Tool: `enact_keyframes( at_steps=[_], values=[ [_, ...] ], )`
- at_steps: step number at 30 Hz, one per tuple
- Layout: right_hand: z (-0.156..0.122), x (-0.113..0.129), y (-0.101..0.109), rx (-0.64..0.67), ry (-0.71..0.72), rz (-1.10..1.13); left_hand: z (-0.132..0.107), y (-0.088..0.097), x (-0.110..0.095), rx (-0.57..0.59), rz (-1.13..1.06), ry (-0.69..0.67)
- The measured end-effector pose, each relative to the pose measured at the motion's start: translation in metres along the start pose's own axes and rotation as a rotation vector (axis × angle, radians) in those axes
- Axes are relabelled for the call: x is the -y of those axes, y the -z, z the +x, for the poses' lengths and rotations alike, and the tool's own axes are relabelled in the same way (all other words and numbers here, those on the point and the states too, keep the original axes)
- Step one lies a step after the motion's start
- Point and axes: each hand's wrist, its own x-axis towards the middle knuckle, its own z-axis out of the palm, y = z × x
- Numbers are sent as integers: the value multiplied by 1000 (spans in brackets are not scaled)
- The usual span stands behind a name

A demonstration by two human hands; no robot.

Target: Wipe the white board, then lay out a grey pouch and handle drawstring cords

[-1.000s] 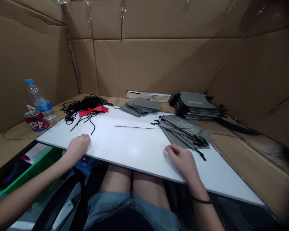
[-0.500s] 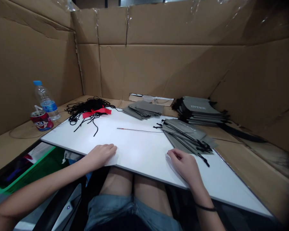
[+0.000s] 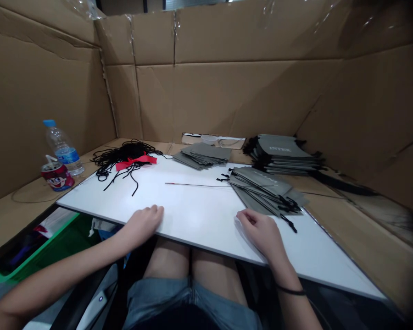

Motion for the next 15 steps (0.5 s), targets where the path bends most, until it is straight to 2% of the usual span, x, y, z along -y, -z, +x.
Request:
enact_keyframes(
  at_steps=[4,7,10,15],
  values=[
    [0,0,0,11,-10,-8,9,1,-48,-80,-84,-155],
    [0,0,1,16,-3,-5,18,2,-62,-96,-115,-167],
    [0,-1,1,15,3,-10,21,3,-49,-100,-73,-63],
    [0,-1,1,14,5,-9,8,0,7,-48,54,226]
  ],
)
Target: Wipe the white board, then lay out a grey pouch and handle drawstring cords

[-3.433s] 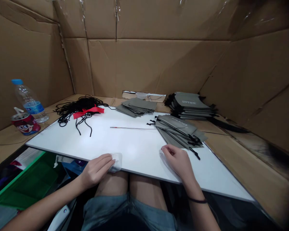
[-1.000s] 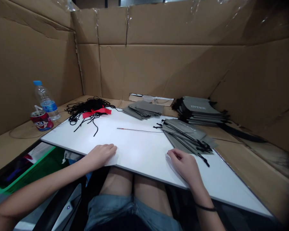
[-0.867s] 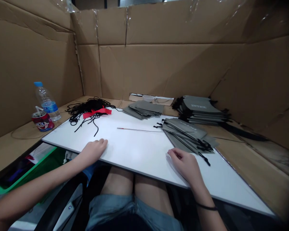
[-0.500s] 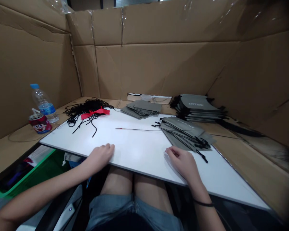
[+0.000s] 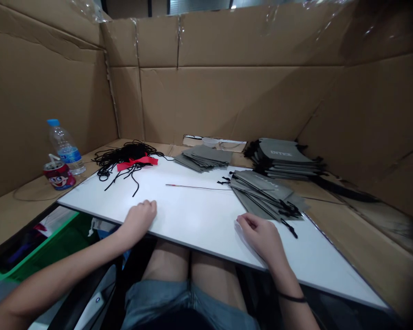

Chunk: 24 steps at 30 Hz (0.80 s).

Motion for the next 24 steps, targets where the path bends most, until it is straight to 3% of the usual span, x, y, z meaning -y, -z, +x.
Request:
enact_keyframes(
  at_steps=[3,5,8,10,14,19,21,24],
  values=[
    [0,0,0,-2,1,-1,-2,-5,37,32,30,116],
    [0,1,1,-6,4,1,-2,-6,57,41,-7,95],
    [0,2,1,-2,-5,-2,1,-1,77,20,-140,38],
    [0,2,2,6,-6,-5,8,4,85,-25,-197,69],
    [0,3,2,20,-9,-10,41,17,104,-170,-198,225],
    [0,3,3,13,4,-5,97,26,147,-382,-145,413],
    [0,3,3,15,14,-8,114,24,166,-445,-127,488],
    [0,2,2,23,14,-20,129,13,192,-441,-116,511]
  ],
)
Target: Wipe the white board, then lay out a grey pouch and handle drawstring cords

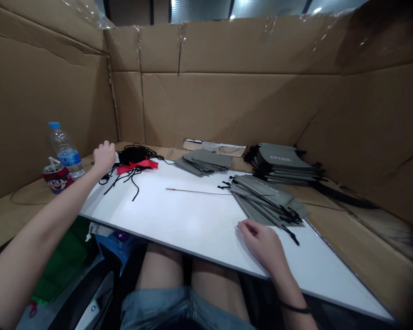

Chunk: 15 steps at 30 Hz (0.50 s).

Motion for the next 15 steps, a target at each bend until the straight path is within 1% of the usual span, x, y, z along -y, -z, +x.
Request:
enact_keyframes(
  at_steps=[2,4,6,8,10,12,13,15],
  values=[
    [0,0,0,7,-15,-13,6,-12,11,1,-4,9],
    [0,0,-1,14,-30,-25,8,-23,17,-19,-16,22],
    [0,1,0,21,-35,-29,8,-32,15,-48,-23,17],
    [0,1,0,23,-34,-24,6,-40,6,-47,-27,-40],
    [0,1,0,23,-27,-22,3,-46,-7,19,-44,-160],
    [-1,0,-1,25,-22,-28,0,-53,-19,119,-84,-277],
    [-1,-1,-2,26,-21,-33,0,-56,-24,164,-107,-308],
    [-1,-1,-3,23,-15,-42,-1,-62,-30,236,-141,-304]
  ],
)
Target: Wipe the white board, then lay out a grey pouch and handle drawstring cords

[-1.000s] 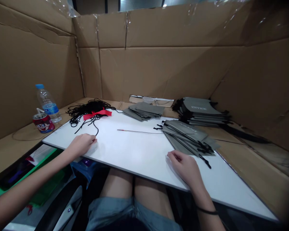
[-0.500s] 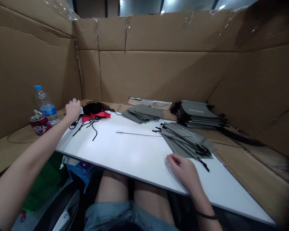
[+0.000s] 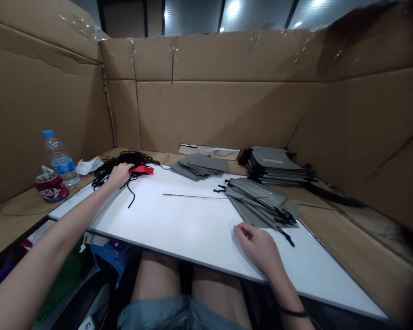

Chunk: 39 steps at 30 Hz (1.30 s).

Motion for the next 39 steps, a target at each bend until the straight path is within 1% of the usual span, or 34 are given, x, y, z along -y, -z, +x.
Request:
enact_keyframes(
  at_steps=[4,8,10,13,15,18,20,22,24,26,28,29,32,34,36,39],
  values=[
    [-1,0,-1,-14,26,-20,8,-8,2,79,-62,111],
    [-1,2,-1,-14,32,-32,17,-16,6,140,-189,192],
    [-1,5,-2,-16,43,-21,19,-19,6,104,-236,244],
    [1,13,0,26,85,-8,19,-19,4,-22,-300,282],
    [8,23,3,71,146,-24,18,-16,2,-110,-397,291],
    [34,39,9,83,257,-98,17,-7,-1,-278,-608,249],
    [65,45,11,53,299,-169,18,1,-4,-400,-747,200],
    [102,45,10,25,337,-262,19,11,-7,-495,-866,176],
    [139,39,7,19,329,-362,19,22,-10,-576,-988,157],
    [171,30,3,48,247,-433,18,34,-14,-636,-1122,139],
    [194,20,-2,77,163,-485,15,46,-19,-649,-1257,122],
    [203,16,-5,82,140,-493,14,52,-21,-634,-1322,116],
    [220,9,-13,104,100,-502,9,67,-27,-553,-1508,106],
    [227,6,-18,122,81,-509,8,75,-29,-519,-1604,107],
    [233,4,-22,131,69,-516,5,81,-30,-512,-1652,104],
    [239,2,-25,129,62,-527,0,92,-31,-535,-1639,62]
  ],
)
